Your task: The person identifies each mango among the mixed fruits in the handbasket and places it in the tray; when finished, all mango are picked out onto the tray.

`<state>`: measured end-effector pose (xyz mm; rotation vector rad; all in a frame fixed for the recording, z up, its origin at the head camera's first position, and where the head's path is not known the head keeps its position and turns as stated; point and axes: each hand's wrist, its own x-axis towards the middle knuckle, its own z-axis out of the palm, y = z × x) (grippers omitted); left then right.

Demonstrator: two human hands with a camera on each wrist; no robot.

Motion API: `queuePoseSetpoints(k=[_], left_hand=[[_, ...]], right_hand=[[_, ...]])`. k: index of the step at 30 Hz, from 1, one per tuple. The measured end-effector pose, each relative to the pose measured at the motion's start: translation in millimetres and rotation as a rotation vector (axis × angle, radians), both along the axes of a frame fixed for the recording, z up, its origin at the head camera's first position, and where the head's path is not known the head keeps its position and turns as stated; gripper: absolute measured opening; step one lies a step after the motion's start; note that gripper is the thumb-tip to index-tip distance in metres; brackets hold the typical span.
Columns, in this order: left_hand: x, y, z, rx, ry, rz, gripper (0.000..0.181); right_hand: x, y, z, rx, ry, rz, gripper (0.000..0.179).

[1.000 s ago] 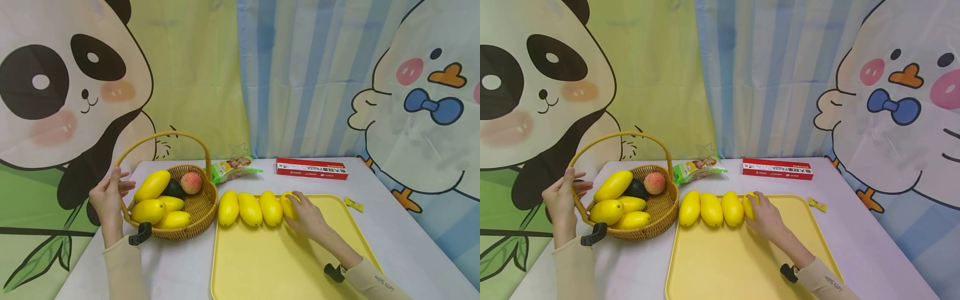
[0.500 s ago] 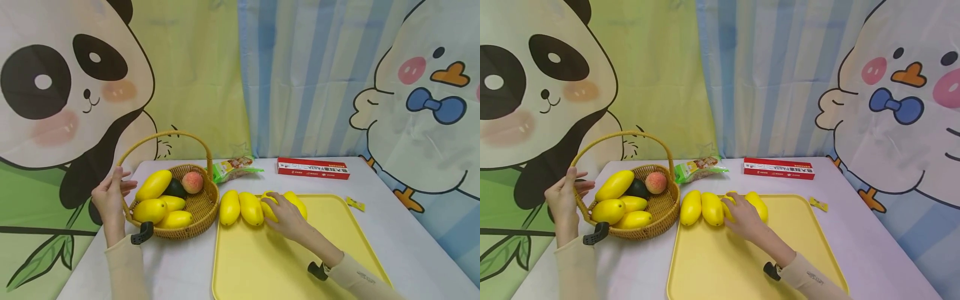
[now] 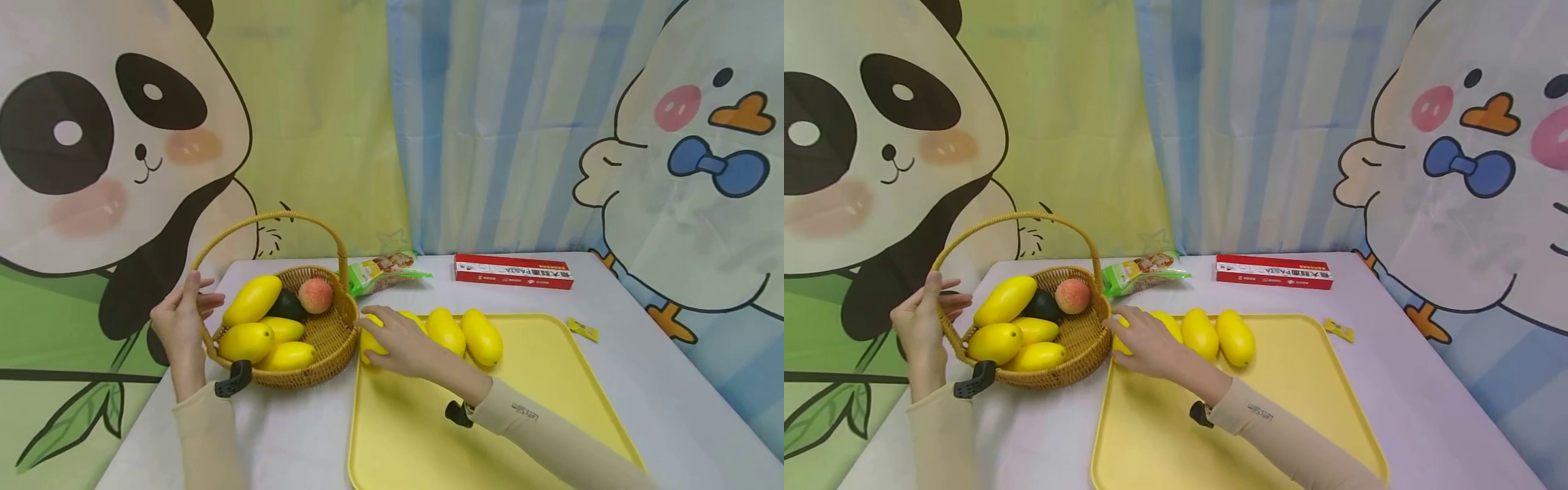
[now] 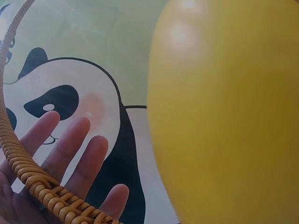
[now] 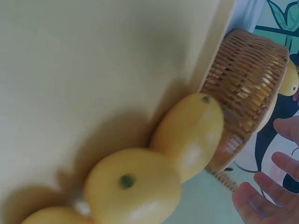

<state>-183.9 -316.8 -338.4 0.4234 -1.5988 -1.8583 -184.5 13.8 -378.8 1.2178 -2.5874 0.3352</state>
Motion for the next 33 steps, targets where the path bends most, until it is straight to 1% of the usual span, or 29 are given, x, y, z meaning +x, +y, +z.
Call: queuePoseSetpoints(k=[3, 7, 10, 13, 17, 20, 24, 28, 31, 33], left_hand=[[-0.8, 1.1, -1.1, -0.006, 0.000, -0.001, 0.045], [-2.4, 1.1, -0.7, -0.016, 0.035, 0.000, 0.042], [-3.4, 0.2, 0.0, -0.017, 0.048, -0.006, 0.040], [-3.9, -0.7, -0.2, -0.005, 0.044, -0.011, 0.038], [-3.2, -0.8, -1.6, -0.005, 0.035, -0.010, 0.039], [-2.2, 0.3, -1.7, -0.004, 0.024, -0.003, 0.042], [-2.4, 1.8, -1.7, 0.003, 0.014, 0.004, 0.044], [-3.0, 1.8, -2.3, -0.008, 0.019, -0.002, 0.043], [-2.4, 1.0, -2.2, -0.028, 0.016, 0.004, 0.042], [-2.4, 0.3, -1.7, -0.022, 0.012, 0.009, 0.043]], right_hand=[[-1.3, -17.1, 3.3, 0.014, 0.003, 0.023, 0.048], [-3.7, -38.8, 8.0, 0.018, 0.014, 0.058, 0.049], [-5.4, -54.9, 11.0, 0.029, 0.017, 0.076, 0.049], [-5.7, -71.1, 13.2, 0.051, 0.022, 0.092, 0.051], [-5.7, -92.5, 18.0, 0.045, 0.015, 0.120, 0.054], [-6.5, -107.8, 21.6, 0.037, -0.018, 0.127, 0.059], [-7.2, -122.3, 22.8, 0.062, -0.063, 0.108, 0.064], [-8.5, -129.2, 18.8, 0.089, -0.079, 0.093, 0.063], [-9.6, -133.1, 14.6, 0.084, -0.093, 0.087, 0.062], [-10.0, -135.6, 12.2, 0.080, -0.103, 0.085, 0.061]])
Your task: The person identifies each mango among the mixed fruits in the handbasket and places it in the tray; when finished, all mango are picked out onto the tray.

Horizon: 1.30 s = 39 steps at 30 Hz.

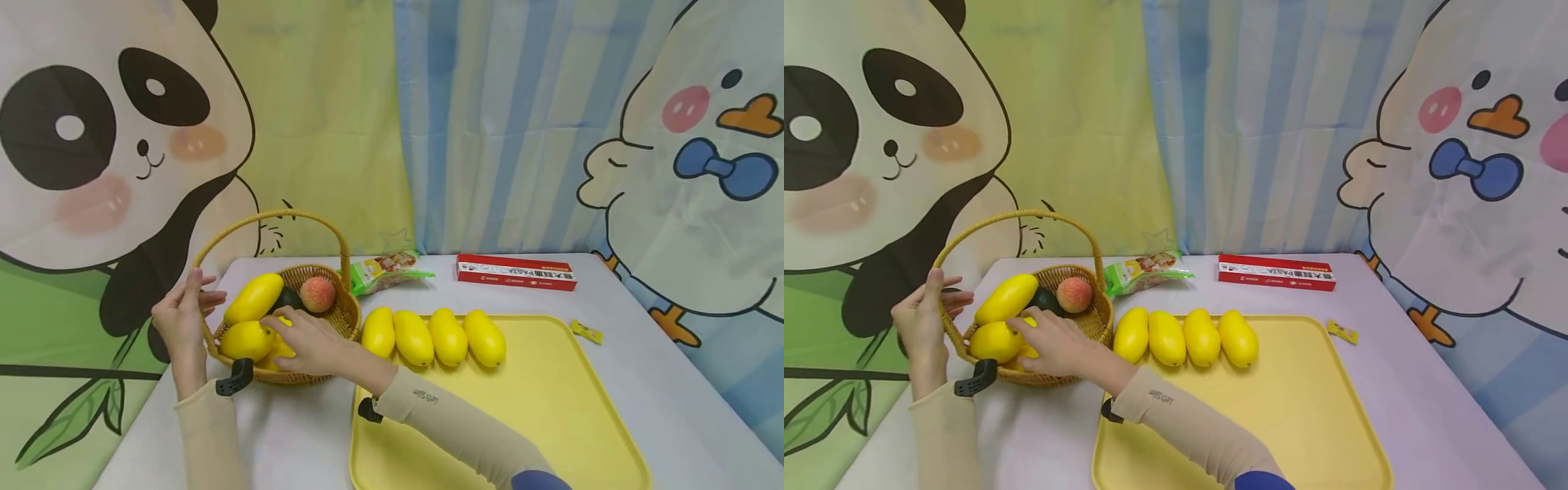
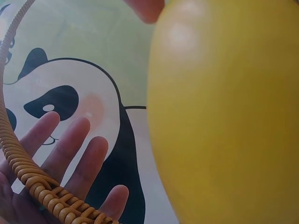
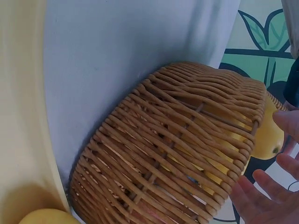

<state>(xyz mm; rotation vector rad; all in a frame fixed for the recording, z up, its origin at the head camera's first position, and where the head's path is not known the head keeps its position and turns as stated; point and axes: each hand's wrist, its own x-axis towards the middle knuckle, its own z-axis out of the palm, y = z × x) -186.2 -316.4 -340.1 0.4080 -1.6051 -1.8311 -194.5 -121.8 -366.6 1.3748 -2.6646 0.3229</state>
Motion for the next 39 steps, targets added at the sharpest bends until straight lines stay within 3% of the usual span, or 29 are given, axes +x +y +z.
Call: queuePoseSetpoints(k=[14, 24, 33, 39], left_hand=[[1.7, -0.1, 2.3, 0.016, -0.006, 0.000, 0.043], [1.6, 0.0, 2.6, 0.019, -0.015, 0.003, 0.043], [0.6, 0.3, 0.9, 0.006, -0.009, 0.005, 0.045], [-0.4, -1.3, 0.0, 0.015, 0.007, -0.004, 0.043]], right_hand=[[1.6, -17.7, -3.0, 0.038, -0.011, -0.015, 0.069], [-1.0, -27.9, -3.9, 0.013, -0.059, -0.017, 0.068], [0.7, -40.0, -8.6, 0.002, -0.036, -0.052, 0.065], [0.9, -44.8, -10.0, -0.047, -0.079, -0.060, 0.064]])
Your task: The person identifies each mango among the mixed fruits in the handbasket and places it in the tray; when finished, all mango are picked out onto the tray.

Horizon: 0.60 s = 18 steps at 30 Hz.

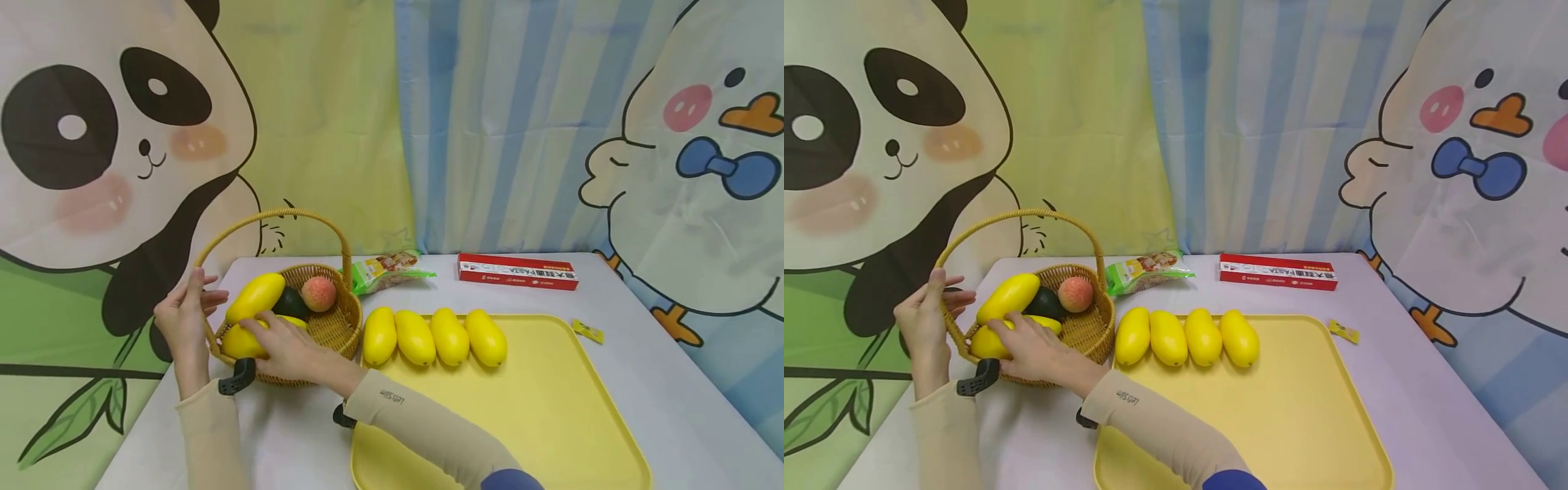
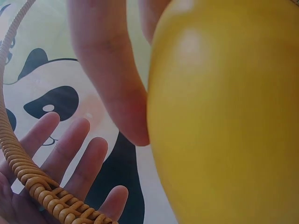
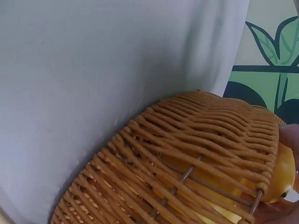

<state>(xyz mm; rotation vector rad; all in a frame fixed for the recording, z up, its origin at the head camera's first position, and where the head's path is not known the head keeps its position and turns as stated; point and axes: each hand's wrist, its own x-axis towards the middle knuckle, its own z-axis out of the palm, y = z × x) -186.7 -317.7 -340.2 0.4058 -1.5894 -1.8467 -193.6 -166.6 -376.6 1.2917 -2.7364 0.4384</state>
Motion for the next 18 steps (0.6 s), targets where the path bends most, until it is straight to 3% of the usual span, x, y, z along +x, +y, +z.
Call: queuePoseSetpoints(k=[18], left_hand=[[-1.2, 0.2, -0.6, -0.023, 0.018, -0.009, 0.039]], right_hand=[[0.9, 17.1, 0.9, -0.083, 0.053, 0.025, 0.061]])
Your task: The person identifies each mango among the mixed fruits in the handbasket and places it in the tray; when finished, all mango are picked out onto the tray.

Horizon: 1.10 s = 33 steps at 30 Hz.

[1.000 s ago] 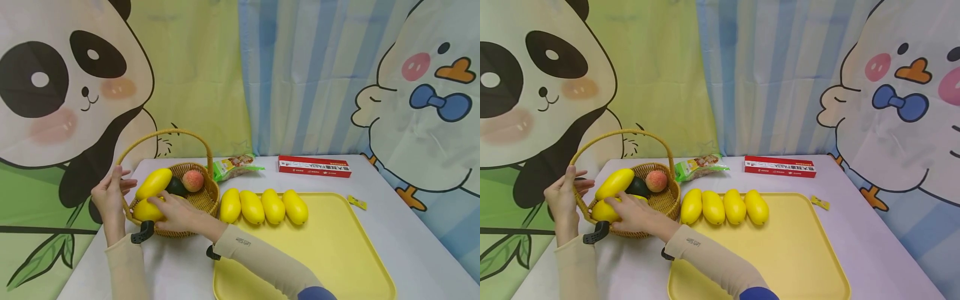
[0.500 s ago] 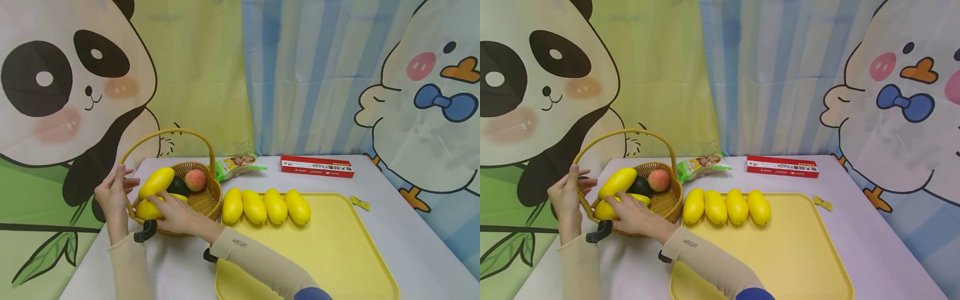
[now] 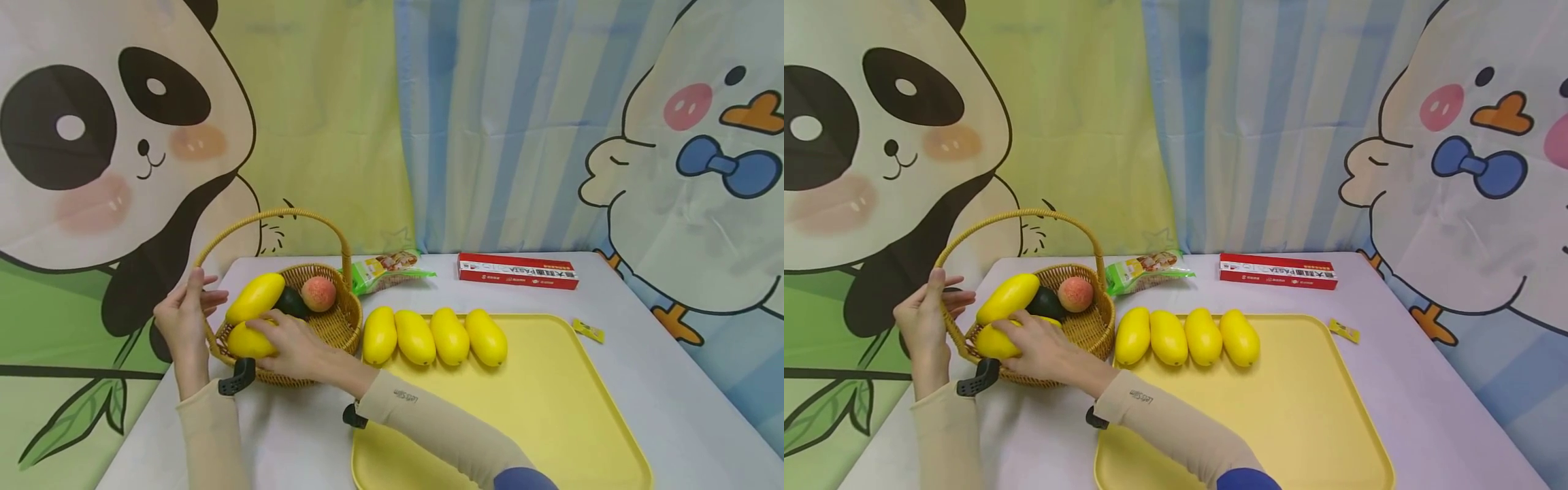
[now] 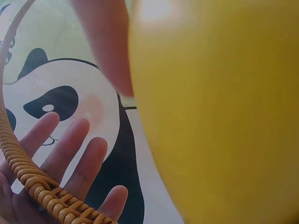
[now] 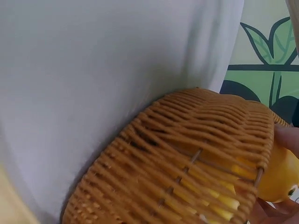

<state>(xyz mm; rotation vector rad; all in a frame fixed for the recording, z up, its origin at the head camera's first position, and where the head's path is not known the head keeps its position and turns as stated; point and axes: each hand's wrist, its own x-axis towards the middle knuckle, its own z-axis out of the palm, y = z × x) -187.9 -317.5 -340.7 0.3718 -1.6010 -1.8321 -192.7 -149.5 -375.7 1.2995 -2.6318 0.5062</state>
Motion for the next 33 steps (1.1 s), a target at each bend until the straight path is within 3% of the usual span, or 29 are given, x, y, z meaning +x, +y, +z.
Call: queuePoseSetpoints(k=[8, 18, 23, 33], left_hand=[[0.4, 0.2, -0.9, -0.001, 0.005, -0.003, 0.039], [0.2, -0.8, -1.7, -0.003, -0.001, 0.000, 0.038], [0.7, 0.6, -1.0, -0.003, 0.002, -0.003, 0.038], [0.6, 2.2, 0.7, 0.006, 0.018, 0.014, 0.041]], right_hand=[[0.7, 34.8, 5.0, -0.096, 0.020, 0.001, 0.063], [4.0, 85.2, 12.7, -0.364, -0.010, 0.011, 0.062], [2.6, 113.8, 13.3, -0.497, 0.031, 0.001, 0.061], [11.3, 159.3, 3.2, -0.551, 0.009, -0.058, 0.061]])
